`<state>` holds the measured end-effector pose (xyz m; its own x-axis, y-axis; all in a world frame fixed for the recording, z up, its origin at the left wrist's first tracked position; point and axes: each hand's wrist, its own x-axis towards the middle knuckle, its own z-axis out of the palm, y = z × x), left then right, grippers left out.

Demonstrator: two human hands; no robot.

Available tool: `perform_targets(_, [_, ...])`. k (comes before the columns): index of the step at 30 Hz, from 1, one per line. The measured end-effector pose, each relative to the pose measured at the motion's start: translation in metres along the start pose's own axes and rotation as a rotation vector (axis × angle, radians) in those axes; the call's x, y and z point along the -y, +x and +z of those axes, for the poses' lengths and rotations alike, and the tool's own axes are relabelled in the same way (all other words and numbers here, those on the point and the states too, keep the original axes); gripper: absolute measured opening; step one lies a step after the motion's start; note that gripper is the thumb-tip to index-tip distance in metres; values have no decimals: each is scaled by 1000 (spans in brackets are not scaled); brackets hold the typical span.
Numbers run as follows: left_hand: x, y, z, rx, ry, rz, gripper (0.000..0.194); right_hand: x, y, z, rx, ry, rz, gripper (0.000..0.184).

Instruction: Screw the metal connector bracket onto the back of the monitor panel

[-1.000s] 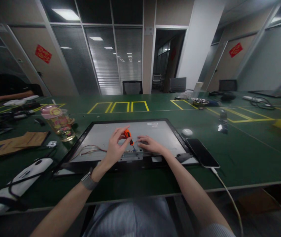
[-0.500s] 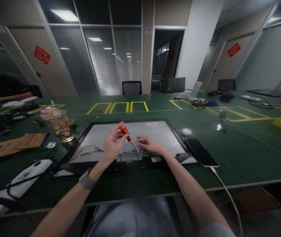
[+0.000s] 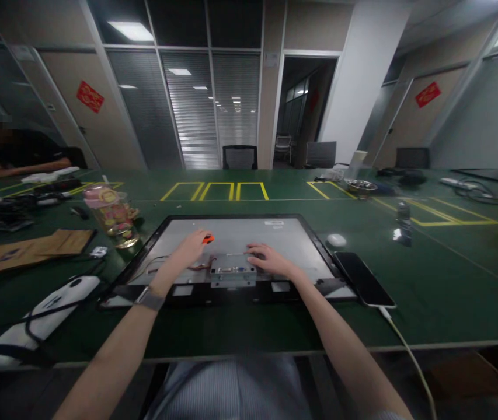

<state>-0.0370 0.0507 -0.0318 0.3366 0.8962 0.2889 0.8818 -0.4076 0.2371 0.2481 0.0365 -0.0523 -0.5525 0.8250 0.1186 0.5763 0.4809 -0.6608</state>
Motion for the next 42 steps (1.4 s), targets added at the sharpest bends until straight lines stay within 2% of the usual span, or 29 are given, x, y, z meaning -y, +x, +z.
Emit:
perform_targets(2, [8,0,4,119,15,-49,25,1,0,0,-1,-4,0,43])
perform_targets(8, [11,-1,-2,135,21,-8,22,11,-4,-4,3,30,22,43])
perform_targets(10, [10,-5,-6,75,-54,41,30,14,-6,-8,21,30,58,43])
perform_targets(12, [10,-10,-8,76,-151,109,38,14,-8,-12,54,25,92,48])
perform_targets(14, [12,-17,-9,145,-223,154,48,14,-10,-17,93,35,111,59])
perform_targets(17, [15,-24,-6,281,-249,142,68,13,-12,-19,137,49,119,77])
perform_targets(19, [15,-26,-4,321,-261,162,76,13,-12,-19,133,39,116,81])
perform_targets(23, [10,-23,-2,279,-274,246,68,17,-12,-17,80,-28,81,72])
perform_targets(30, [7,-17,0,227,-279,274,60,18,-10,-17,11,-124,31,66])
perform_targets(35, [9,-16,3,204,-310,236,58,22,-11,-20,-5,-98,4,62])
perform_targets(42, [7,-11,-3,196,-372,218,56,23,-9,-23,-55,-58,-25,58])
